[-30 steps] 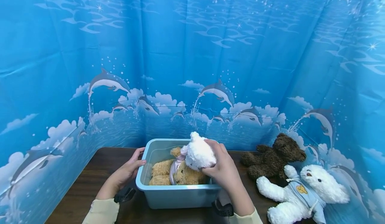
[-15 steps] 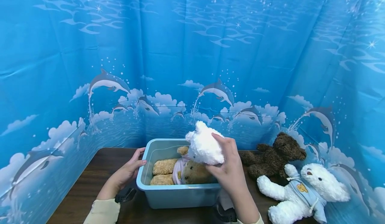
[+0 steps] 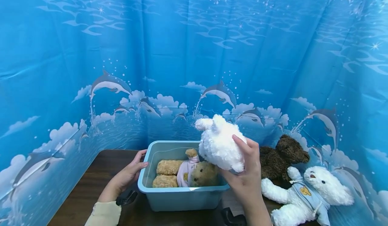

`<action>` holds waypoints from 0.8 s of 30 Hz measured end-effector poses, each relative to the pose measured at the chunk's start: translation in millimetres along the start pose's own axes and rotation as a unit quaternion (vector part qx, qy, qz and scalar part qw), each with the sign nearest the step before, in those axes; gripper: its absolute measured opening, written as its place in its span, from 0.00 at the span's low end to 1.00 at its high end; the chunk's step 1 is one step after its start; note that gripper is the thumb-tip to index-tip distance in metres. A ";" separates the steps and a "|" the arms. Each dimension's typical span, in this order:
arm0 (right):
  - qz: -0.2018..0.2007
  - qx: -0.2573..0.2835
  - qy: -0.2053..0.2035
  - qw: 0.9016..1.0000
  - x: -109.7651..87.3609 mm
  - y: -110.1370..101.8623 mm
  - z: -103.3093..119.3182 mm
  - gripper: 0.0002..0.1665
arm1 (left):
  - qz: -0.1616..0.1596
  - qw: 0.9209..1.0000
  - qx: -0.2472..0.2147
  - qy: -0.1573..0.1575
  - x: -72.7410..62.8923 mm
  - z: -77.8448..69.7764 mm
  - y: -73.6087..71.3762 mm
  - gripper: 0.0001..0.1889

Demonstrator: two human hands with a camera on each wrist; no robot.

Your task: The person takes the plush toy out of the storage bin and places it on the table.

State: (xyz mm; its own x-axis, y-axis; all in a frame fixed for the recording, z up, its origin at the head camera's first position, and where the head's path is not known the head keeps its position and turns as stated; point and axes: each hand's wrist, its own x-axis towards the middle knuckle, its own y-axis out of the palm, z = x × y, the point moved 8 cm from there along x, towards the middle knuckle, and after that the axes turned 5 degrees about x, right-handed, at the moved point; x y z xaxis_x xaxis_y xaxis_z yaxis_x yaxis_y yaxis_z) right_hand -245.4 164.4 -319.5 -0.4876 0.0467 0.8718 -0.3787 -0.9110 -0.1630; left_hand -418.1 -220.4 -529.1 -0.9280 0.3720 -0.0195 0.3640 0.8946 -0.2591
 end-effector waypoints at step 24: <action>-0.169 -0.004 -0.009 0.986 -4.5 -119.7 -49.6 0.57 | -0.002 1.000 0.003 -0.009 0.0 -0.2 -1.1 0.38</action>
State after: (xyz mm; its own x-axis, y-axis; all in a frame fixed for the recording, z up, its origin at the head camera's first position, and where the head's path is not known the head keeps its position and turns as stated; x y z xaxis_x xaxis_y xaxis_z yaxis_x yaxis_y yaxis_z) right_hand -236.9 293.5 -326.9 -0.3191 0.3391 0.8850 -0.5226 -0.8420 0.1341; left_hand -418.5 -221.4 -528.7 -0.9305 0.3646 -0.0357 0.3605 0.8941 -0.2656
